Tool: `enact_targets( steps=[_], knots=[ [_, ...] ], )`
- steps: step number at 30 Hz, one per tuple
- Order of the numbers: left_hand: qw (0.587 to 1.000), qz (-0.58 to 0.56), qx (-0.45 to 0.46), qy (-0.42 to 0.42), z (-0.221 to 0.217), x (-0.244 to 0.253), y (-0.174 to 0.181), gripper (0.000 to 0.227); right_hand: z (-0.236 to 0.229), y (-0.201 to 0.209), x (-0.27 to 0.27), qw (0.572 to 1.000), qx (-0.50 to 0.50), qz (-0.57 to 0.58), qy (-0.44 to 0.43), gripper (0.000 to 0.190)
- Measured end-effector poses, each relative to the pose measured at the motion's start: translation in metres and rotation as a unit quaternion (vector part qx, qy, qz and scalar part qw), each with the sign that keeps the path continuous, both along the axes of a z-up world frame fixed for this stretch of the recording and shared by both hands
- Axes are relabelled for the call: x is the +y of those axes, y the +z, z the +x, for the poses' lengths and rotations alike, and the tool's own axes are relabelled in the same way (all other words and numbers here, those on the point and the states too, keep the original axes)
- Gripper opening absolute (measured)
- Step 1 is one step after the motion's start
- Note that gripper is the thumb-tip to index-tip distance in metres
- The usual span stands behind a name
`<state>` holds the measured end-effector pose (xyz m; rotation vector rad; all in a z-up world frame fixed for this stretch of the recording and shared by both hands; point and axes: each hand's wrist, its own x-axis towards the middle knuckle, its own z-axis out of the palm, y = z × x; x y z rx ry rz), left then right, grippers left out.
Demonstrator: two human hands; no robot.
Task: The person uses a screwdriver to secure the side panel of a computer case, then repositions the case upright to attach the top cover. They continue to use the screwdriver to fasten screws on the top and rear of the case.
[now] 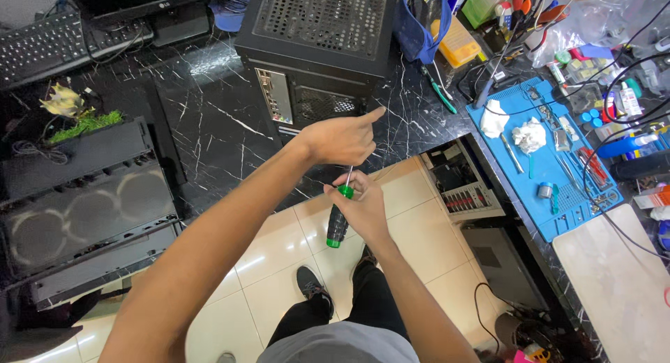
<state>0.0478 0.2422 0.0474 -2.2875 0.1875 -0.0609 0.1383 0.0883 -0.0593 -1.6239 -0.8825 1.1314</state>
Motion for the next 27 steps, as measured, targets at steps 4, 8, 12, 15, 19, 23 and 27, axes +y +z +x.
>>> enact_targets(
  steps=[4,8,12,15,19,23,27],
  knots=[
    [0.986,-0.062,-0.151,-0.033,-0.031,-0.015,-0.036,0.019,0.011,0.011,-0.017,0.998,-0.024,0.015,0.053,0.027],
    [0.920,-0.211,-0.324,0.065,-0.093,-0.043,-0.099,0.015,0.015,0.017,-0.028,0.980,-0.016,-0.008,0.200,0.032],
    [0.835,-0.357,-0.307,0.286,-0.167,-0.082,-0.124,0.009,0.006,-0.001,-0.012,0.926,0.028,-0.074,0.369,0.036],
    [0.768,-0.426,-0.315,0.361,-0.198,-0.102,-0.158,0.008,-0.015,0.004,0.006,0.889,-0.013,-0.120,0.442,0.035],
    [0.721,-0.451,-0.315,0.421,-0.241,-0.099,-0.185,0.012,-0.036,0.003,0.021,0.843,-0.047,-0.183,0.503,0.039],
    [0.612,-0.375,-0.385,0.580,-0.268,-0.059,-0.202,0.014,-0.039,-0.001,0.025,0.823,-0.080,-0.241,0.507,0.042],
    [0.481,-0.355,-0.470,0.650,-0.273,-0.003,-0.219,0.020,-0.030,-0.017,0.024,0.828,-0.091,-0.262,0.487,0.043]
  ],
)
